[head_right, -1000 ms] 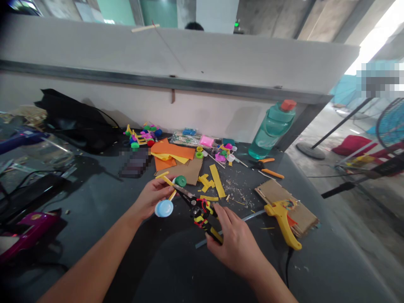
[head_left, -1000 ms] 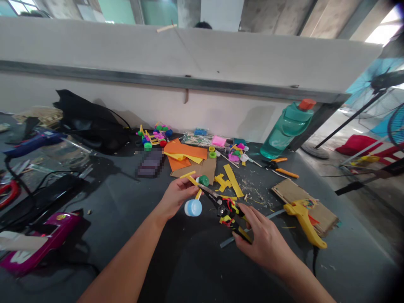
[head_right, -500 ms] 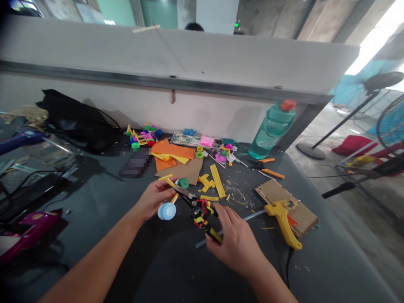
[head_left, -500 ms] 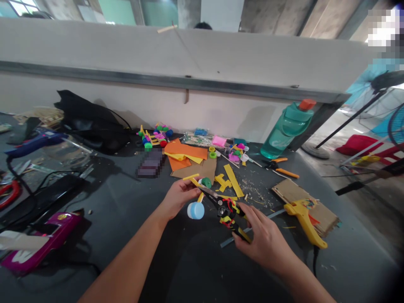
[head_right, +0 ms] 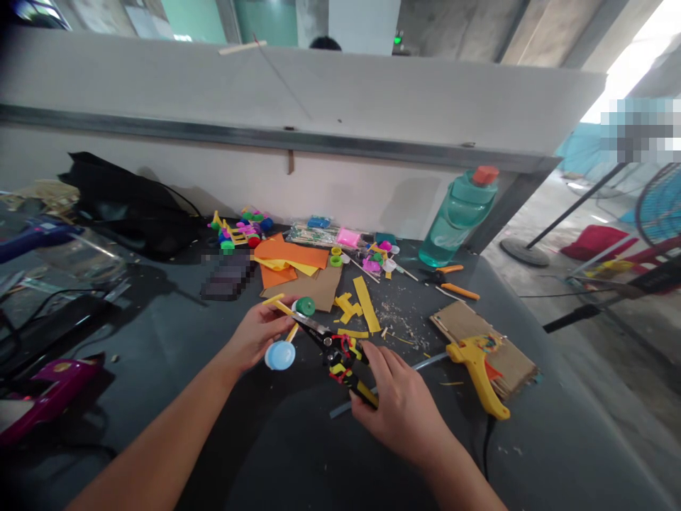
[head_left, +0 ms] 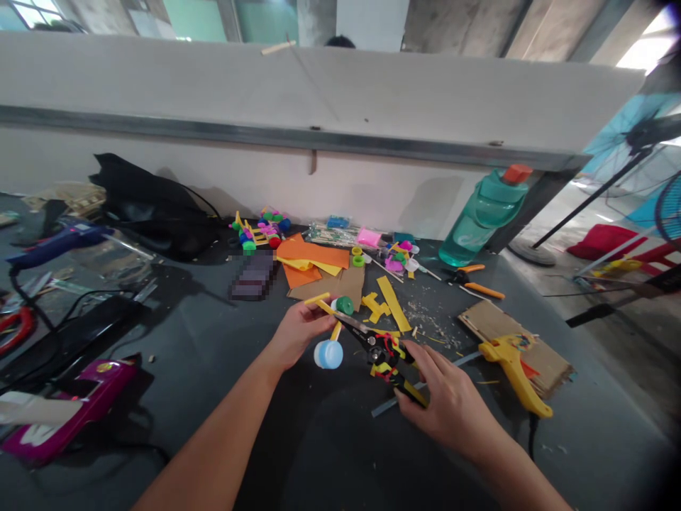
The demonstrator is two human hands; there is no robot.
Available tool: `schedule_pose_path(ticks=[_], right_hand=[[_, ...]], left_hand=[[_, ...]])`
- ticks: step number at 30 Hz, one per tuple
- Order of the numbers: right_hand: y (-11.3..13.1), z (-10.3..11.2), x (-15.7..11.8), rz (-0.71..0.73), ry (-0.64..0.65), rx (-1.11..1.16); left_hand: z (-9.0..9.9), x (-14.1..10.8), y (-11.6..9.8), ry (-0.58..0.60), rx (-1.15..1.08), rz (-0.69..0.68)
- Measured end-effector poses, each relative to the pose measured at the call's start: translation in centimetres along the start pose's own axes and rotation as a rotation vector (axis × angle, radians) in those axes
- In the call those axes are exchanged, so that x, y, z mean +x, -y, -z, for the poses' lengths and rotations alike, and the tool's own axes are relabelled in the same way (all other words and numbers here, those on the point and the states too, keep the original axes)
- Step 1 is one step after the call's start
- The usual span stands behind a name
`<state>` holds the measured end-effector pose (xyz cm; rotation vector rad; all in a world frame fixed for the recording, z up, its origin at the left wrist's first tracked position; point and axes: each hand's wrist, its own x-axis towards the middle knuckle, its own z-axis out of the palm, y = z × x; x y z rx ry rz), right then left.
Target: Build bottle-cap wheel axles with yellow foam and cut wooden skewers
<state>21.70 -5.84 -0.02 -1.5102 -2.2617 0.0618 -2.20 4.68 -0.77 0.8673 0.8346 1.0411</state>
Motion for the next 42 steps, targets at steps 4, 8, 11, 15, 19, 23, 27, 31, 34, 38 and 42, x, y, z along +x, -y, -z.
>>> schedule_pose_path(ticks=[4,8,11,15,19,23,27,31,34,38,42], right_hand=[[-0.06,0.02,0.00,0.023,-0.025,-0.023],[-0.18,-0.04,-0.03,0.028,-0.030,-0.035],[-0.18,-0.05,0.01,0.033,-0.036,-0.030],[-0.13,-0.03,0.00,0.039,-0.035,-0.028],[-0.19,-0.15,-0.08,0.027,-0.034,-0.027],[-0.16,-0.20,-0.07,0.006,-0.026,-0.019],[-0.07,-0.15,-0.01,0.020,-0.035,-0.029],[-0.09,-0.15,-0.03,0.039,-0.049,-0.036],[-0.11,-0.09,-0.03,0.038,-0.049,-0.034],[-0.12,0.03,0.01,0.024,-0.046,-0.035],[-0.17,0.06,0.00,0.028,-0.051,-0.045]], left_hand=[[0.01,-0.02,0.06,0.057,-0.031,-0.002],[0.09,0.05,0.19,0.086,-0.029,-0.001],[0.21,0.11,0.25,0.104,-0.023,-0.002],[0.33,0.11,0.27,0.118,-0.007,0.001],[0.25,0.06,0.25,0.116,0.001,0.001],[0.02,0.04,0.23,0.106,0.001,0.008],[-0.09,0.04,0.29,0.095,0.005,0.015],[-0.06,0.02,0.34,0.113,0.008,0.013],[-0.05,0.01,0.31,0.120,0.022,0.021],[0.08,0.06,0.34,0.094,0.055,0.003],[0.33,0.15,0.49,0.050,0.064,-0.025]])
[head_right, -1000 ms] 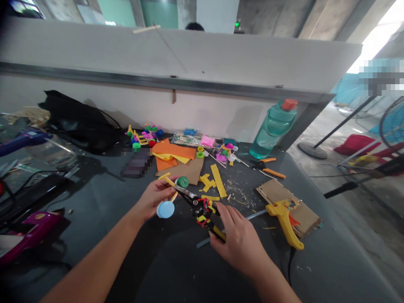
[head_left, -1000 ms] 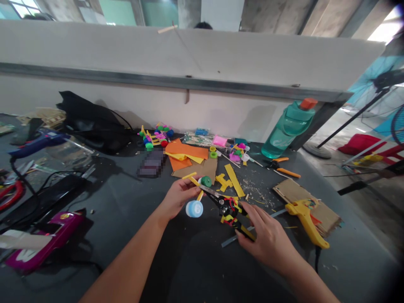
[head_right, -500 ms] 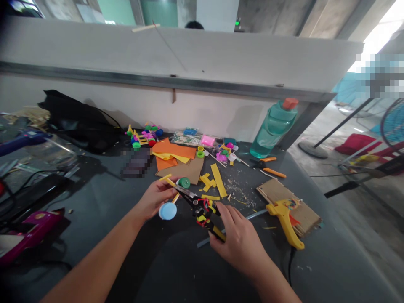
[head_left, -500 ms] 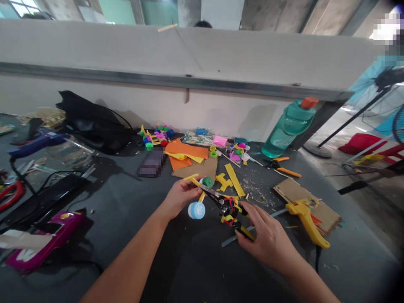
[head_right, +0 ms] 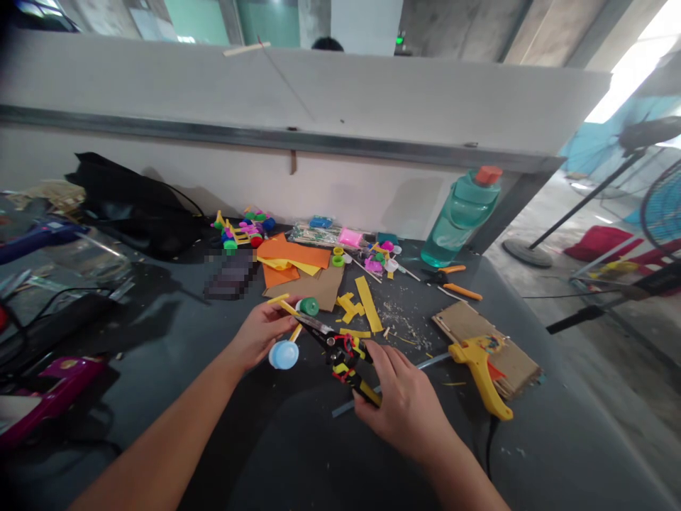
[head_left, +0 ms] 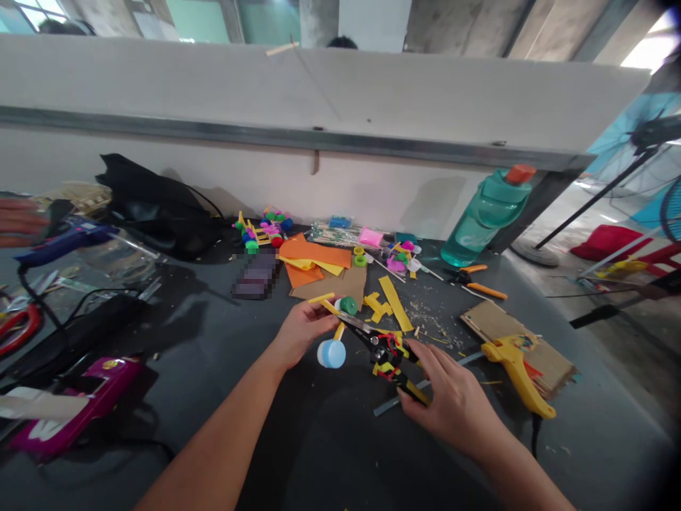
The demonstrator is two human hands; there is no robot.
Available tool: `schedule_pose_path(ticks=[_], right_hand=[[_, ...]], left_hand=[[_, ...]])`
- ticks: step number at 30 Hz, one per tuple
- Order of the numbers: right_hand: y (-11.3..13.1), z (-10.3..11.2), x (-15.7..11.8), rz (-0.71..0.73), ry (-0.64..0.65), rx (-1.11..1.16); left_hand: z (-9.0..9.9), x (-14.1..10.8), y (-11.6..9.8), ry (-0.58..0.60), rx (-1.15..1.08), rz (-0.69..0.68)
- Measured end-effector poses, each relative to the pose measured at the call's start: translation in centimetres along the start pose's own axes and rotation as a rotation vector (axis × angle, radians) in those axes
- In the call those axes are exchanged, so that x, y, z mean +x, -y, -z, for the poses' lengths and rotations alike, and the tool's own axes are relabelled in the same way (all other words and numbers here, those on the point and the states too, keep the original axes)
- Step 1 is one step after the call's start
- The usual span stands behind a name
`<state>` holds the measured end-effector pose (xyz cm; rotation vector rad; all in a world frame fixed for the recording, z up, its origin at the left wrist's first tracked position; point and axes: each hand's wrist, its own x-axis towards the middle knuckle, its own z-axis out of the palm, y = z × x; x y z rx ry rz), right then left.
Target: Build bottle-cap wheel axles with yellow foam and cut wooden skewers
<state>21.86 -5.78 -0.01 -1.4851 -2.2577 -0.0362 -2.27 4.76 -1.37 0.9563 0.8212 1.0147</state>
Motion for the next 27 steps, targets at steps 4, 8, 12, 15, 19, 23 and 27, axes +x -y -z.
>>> schedule_pose_path(ticks=[4,8,12,15,19,23,27], right_hand=[[-0.10,0.01,0.00,0.008,0.003,-0.005],[-0.14,0.12,0.04,0.006,0.003,-0.007],[-0.12,0.22,0.06,0.019,0.002,-0.036],[-0.12,0.20,0.05,0.024,-0.004,-0.039],[-0.14,0.14,0.04,0.024,0.002,-0.032],[-0.11,0.13,0.04,0.030,-0.020,-0.011],[-0.15,0.05,0.04,0.022,-0.027,0.002]], left_hand=[[-0.01,-0.03,-0.04,-0.002,-0.016,0.003],[-0.13,-0.07,-0.13,0.006,-0.027,0.009],[-0.11,-0.07,-0.11,0.023,-0.032,0.020],[-0.15,-0.11,-0.21,0.045,-0.036,0.021],[-0.35,-0.23,-0.45,0.058,-0.058,0.033],[-0.44,-0.25,-0.52,0.043,-0.058,0.040],[-0.31,-0.17,-0.37,0.062,-0.049,0.037]])
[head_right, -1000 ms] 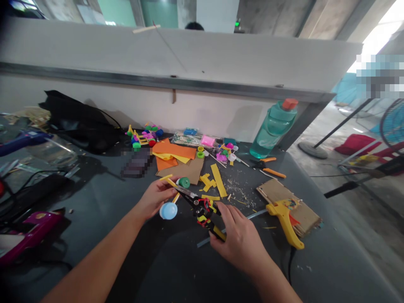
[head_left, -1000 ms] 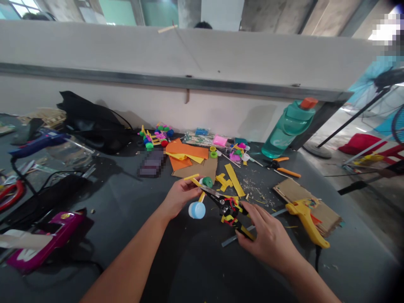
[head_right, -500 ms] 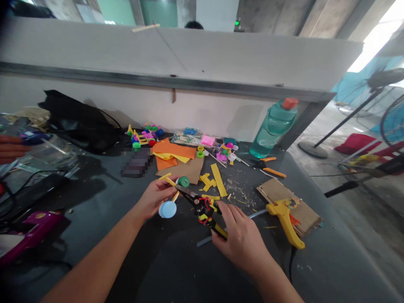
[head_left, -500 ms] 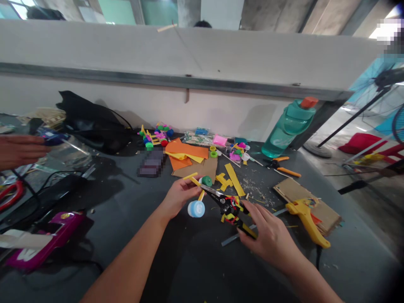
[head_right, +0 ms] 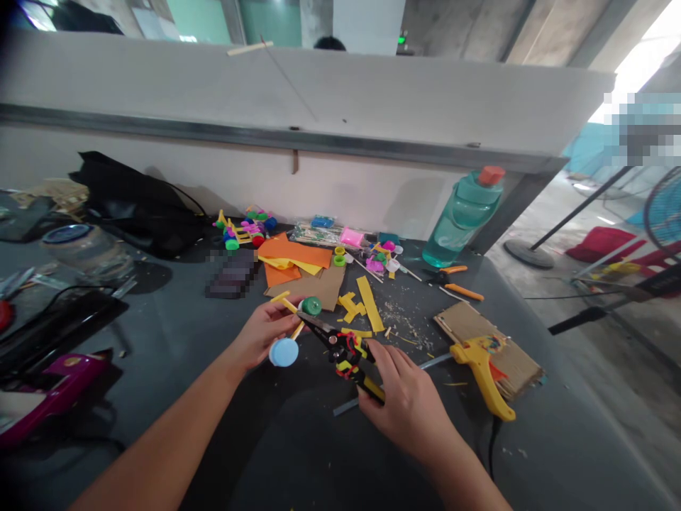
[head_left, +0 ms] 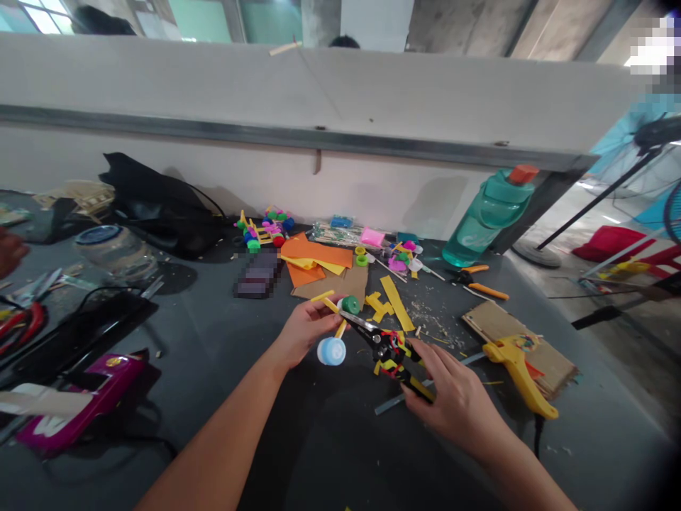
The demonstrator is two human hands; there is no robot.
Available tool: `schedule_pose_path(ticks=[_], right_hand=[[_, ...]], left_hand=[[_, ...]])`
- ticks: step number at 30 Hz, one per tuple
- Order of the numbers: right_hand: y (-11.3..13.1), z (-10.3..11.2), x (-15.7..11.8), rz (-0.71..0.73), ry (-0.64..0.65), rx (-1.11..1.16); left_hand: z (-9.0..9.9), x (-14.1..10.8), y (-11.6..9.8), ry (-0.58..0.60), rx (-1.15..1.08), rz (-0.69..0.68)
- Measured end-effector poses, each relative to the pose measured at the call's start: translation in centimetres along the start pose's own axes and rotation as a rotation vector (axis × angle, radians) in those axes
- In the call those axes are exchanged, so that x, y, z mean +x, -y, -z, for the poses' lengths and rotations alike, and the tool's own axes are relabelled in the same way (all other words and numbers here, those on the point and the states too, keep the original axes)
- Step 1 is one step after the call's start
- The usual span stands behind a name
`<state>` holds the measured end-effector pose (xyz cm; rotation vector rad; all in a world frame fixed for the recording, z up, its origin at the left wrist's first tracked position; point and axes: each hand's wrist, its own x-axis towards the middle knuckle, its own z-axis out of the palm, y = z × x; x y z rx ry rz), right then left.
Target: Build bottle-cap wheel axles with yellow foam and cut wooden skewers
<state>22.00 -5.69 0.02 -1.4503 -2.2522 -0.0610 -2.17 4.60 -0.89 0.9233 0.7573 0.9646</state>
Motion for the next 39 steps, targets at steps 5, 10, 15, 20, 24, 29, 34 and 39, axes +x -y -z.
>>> schedule_pose_path(ticks=[5,10,15,20,24,29,34,39], right_hand=[[-0.11,-0.16,-0.04,-0.009,-0.007,-0.002],[-0.08,-0.16,-0.07,-0.011,0.008,-0.019],[-0.03,-0.05,0.00,-0.019,0.008,-0.022],[-0.05,-0.01,0.03,-0.013,0.009,-0.022],[-0.07,-0.04,0.02,0.001,0.000,-0.025],[-0.05,-0.04,0.00,0.010,-0.010,-0.046],[-0.01,0.05,-0.02,0.006,0.004,-0.065],[-0.18,-0.06,-0.07,0.009,-0.007,-0.067]], left_hand=[[0.03,0.03,0.08,-0.028,0.009,-0.002],[-0.06,0.06,0.09,-0.038,0.021,-0.001],[-0.21,0.02,0.05,-0.045,0.048,-0.014],[-0.26,-0.05,0.06,-0.028,0.084,-0.025],[-0.23,-0.03,0.08,-0.026,0.090,-0.024],[-0.21,-0.01,0.09,-0.023,0.075,-0.020],[-0.24,-0.02,0.10,-0.036,0.058,0.001],[-0.14,-0.01,0.23,-0.036,0.057,-0.009]])
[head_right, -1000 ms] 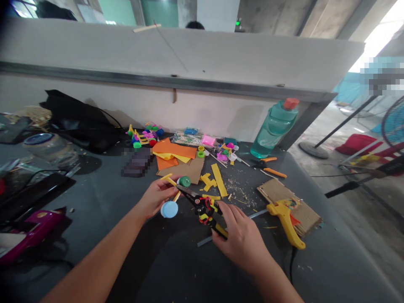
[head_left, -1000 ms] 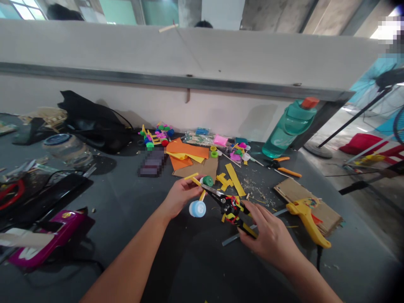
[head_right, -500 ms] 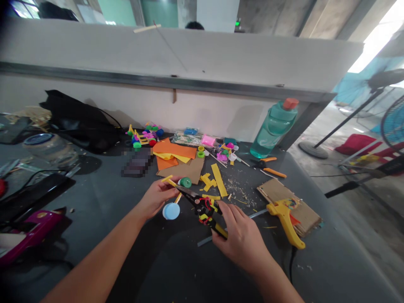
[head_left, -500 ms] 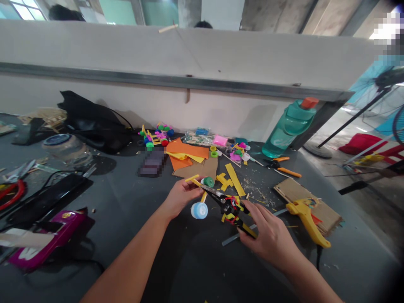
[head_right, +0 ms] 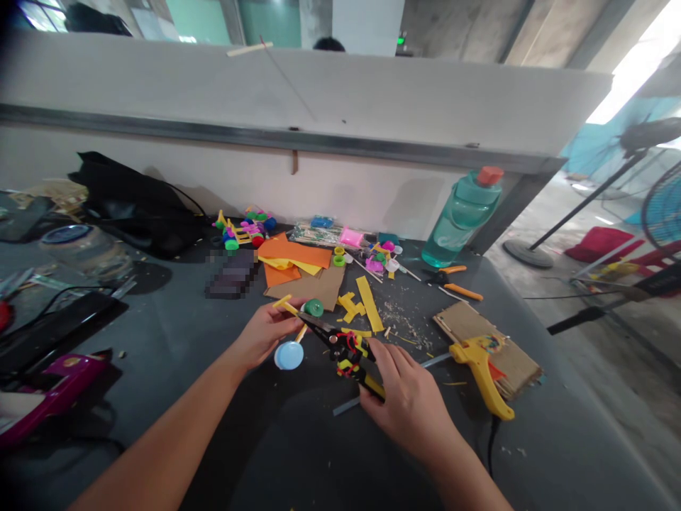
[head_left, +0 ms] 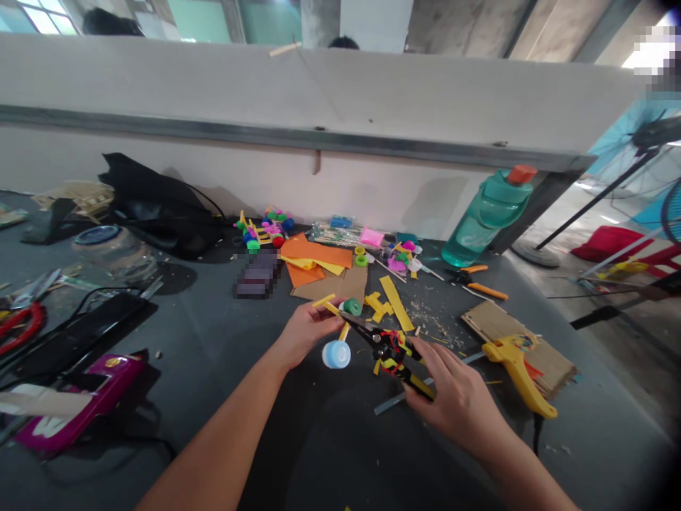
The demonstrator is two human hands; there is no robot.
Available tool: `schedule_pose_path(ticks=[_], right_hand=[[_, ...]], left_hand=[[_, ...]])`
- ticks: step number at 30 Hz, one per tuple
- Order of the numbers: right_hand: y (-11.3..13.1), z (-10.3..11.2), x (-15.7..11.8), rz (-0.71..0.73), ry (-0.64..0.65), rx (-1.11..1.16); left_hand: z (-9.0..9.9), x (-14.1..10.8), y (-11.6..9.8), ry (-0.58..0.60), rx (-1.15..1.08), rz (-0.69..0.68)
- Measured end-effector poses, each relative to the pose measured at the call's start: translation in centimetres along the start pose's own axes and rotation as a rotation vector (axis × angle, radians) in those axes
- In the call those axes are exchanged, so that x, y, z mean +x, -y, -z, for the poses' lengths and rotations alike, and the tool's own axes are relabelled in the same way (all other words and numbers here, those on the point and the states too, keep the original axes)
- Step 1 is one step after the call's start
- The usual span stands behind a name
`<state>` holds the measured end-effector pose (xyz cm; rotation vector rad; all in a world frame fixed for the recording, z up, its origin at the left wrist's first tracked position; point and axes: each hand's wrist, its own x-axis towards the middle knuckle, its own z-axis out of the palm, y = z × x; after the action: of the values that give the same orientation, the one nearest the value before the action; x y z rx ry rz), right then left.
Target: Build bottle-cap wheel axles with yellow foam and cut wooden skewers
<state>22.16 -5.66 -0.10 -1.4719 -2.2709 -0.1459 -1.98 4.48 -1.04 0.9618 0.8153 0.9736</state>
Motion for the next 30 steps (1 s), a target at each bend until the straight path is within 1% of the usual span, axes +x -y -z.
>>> schedule_pose_path(ticks=[4,13,19,30], right_hand=[[-0.01,-0.05,0.03,-0.009,-0.008,0.017],[-0.08,-0.05,0.01,-0.008,0.003,-0.007],[-0.13,-0.01,0.10,0.008,0.011,-0.032],[-0.15,-0.02,-0.01,0.011,0.009,-0.024]], left_hand=[[0.08,0.03,0.02,0.015,0.015,-0.008],[-0.12,-0.09,-0.33,0.055,0.134,-0.019],[0.19,0.06,0.00,0.055,0.167,-0.018],[0.24,-0.01,-0.10,0.065,0.219,-0.042]])
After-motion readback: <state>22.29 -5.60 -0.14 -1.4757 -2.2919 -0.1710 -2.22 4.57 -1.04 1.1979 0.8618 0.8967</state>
